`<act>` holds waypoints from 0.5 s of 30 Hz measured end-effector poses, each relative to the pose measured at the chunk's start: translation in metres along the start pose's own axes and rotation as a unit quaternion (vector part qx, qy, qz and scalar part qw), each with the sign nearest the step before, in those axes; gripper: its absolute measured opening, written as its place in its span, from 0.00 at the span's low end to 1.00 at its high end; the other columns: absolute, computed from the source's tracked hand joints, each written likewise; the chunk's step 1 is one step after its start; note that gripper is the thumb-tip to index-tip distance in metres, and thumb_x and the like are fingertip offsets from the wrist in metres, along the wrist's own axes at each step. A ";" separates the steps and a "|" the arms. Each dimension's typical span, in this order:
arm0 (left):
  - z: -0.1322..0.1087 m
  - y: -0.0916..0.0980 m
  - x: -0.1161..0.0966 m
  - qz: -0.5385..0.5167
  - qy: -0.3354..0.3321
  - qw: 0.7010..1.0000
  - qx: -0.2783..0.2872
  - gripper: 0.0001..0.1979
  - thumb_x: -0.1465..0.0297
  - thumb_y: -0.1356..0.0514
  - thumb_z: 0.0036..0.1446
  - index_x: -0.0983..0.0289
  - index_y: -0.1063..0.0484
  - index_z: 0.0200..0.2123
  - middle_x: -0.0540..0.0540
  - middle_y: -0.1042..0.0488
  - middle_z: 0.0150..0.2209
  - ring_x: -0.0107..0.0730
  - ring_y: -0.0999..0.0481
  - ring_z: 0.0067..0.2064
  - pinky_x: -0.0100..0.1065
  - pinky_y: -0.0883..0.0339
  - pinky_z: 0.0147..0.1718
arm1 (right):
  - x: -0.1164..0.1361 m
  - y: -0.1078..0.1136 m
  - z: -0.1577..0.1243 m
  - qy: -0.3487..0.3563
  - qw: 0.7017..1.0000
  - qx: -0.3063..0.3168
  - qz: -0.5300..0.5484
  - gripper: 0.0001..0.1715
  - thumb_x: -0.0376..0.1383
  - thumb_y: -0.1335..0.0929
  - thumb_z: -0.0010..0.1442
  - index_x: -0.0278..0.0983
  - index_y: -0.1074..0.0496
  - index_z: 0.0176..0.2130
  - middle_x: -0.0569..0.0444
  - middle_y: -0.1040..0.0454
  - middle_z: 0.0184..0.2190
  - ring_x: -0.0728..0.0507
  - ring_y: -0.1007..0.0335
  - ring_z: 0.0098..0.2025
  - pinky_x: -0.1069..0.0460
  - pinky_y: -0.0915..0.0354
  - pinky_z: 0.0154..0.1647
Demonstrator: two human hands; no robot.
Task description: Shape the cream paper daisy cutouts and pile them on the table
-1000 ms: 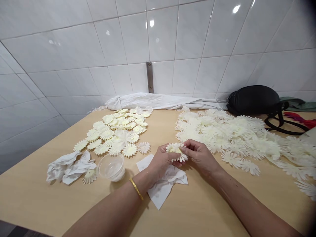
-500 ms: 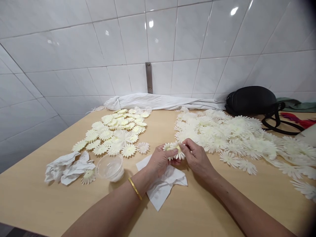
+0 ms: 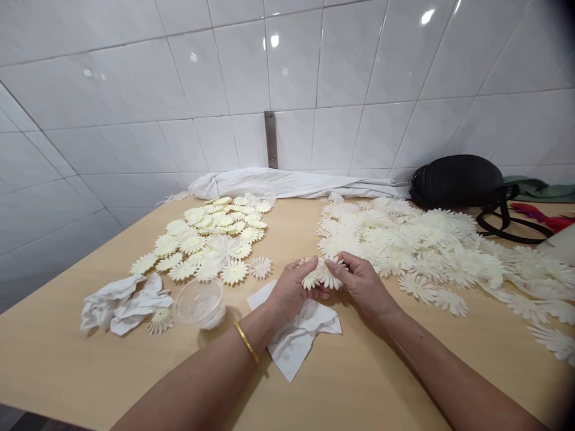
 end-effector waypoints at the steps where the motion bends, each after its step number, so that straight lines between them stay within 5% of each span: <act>1: 0.000 0.000 0.000 0.002 -0.006 1.000 0.008 0.16 0.60 0.39 0.46 0.69 0.30 0.29 0.54 0.31 0.25 0.28 0.31 0.24 0.34 0.34 0.28 | 0.001 0.000 0.000 0.006 1.000 -0.006 -0.018 0.19 0.48 0.36 0.54 0.36 0.37 0.23 0.59 0.36 0.19 0.51 0.42 0.22 0.55 0.45 0.23; 8: -0.001 -0.003 0.005 0.029 -0.015 0.999 0.025 0.16 0.68 0.33 0.38 0.68 0.30 0.31 0.53 0.30 0.24 0.28 0.31 0.24 0.32 0.36 0.25 | 0.003 -0.006 -0.001 -0.005 0.995 -0.026 -0.097 0.27 0.53 0.41 0.55 0.36 0.41 0.17 0.58 0.40 0.13 0.50 0.45 0.18 0.54 0.47 0.19; 15: 0.000 -0.004 0.005 0.016 -0.023 0.999 -0.022 0.14 0.75 0.34 0.33 0.67 0.32 0.28 0.50 0.31 0.21 0.27 0.32 0.21 0.32 0.37 0.23 | 0.001 -0.004 0.000 0.018 0.991 -0.077 -0.103 0.27 0.53 0.41 0.55 0.37 0.44 0.17 0.57 0.42 0.15 0.50 0.46 0.20 0.54 0.47 0.21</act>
Point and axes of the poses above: each hand's wrist, its own z-axis towards the middle knuckle, its own y-axis out of the back of the hand, x = y × z, the point moved 3 cm from there along z, towards the middle knuckle
